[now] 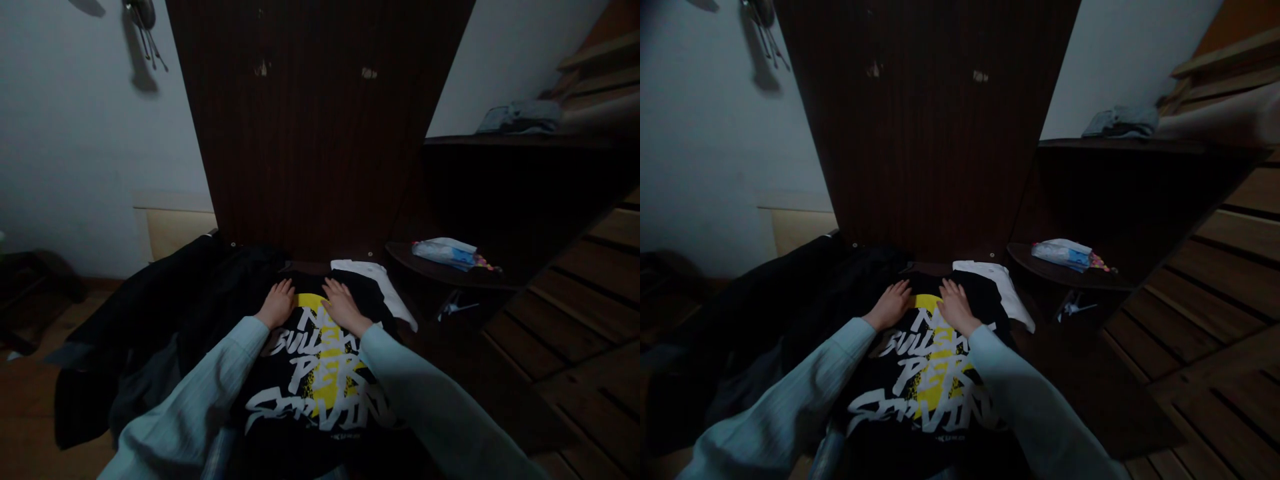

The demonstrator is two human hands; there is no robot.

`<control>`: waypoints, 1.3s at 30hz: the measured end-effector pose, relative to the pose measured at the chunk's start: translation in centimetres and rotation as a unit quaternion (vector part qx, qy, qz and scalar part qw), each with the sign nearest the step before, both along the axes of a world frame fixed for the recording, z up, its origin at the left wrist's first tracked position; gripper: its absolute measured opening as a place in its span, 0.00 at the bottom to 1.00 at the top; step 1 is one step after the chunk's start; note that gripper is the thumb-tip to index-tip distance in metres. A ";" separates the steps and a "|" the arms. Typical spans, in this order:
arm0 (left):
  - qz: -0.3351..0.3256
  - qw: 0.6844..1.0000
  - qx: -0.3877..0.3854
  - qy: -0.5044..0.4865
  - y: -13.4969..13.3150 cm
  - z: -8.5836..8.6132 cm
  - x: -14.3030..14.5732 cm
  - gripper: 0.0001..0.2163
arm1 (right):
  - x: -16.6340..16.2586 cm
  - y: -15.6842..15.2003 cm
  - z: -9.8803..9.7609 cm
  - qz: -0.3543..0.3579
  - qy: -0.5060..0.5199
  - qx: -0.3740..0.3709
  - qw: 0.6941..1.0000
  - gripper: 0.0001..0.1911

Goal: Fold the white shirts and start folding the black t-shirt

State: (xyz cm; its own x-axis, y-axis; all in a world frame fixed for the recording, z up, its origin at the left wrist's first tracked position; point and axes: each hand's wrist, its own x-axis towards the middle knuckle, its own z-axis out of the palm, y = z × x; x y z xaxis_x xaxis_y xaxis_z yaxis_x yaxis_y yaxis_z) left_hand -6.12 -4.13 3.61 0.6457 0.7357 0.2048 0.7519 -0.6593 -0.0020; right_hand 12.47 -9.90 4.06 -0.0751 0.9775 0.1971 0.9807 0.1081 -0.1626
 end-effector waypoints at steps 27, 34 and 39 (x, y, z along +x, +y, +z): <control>0.248 0.952 -0.069 -0.166 1.7 3.2 -12.1 0.21 | -4.8 -2.1 -3.6 -0.009 0.032 -0.065 0.997 0.31; 0.208 0.941 -0.146 -0.222 3.4 4.2 -11.2 0.06 | -4.8 -2.1 -3.7 -0.005 0.034 -0.060 0.998 0.31; 0.144 0.824 -0.346 -0.424 3.2 5.3 -10.6 0.09 | -4.8 -2.0 -3.8 -0.009 0.035 -0.059 0.998 0.31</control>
State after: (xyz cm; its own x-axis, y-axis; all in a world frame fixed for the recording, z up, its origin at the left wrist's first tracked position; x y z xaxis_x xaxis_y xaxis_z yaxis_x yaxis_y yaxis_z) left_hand -16.69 -0.90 8.95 0.2641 0.9636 -0.0416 0.4156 -0.0748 0.9064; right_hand 7.66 -11.91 0.23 -0.0468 0.9954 0.0842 0.9682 0.0659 -0.2413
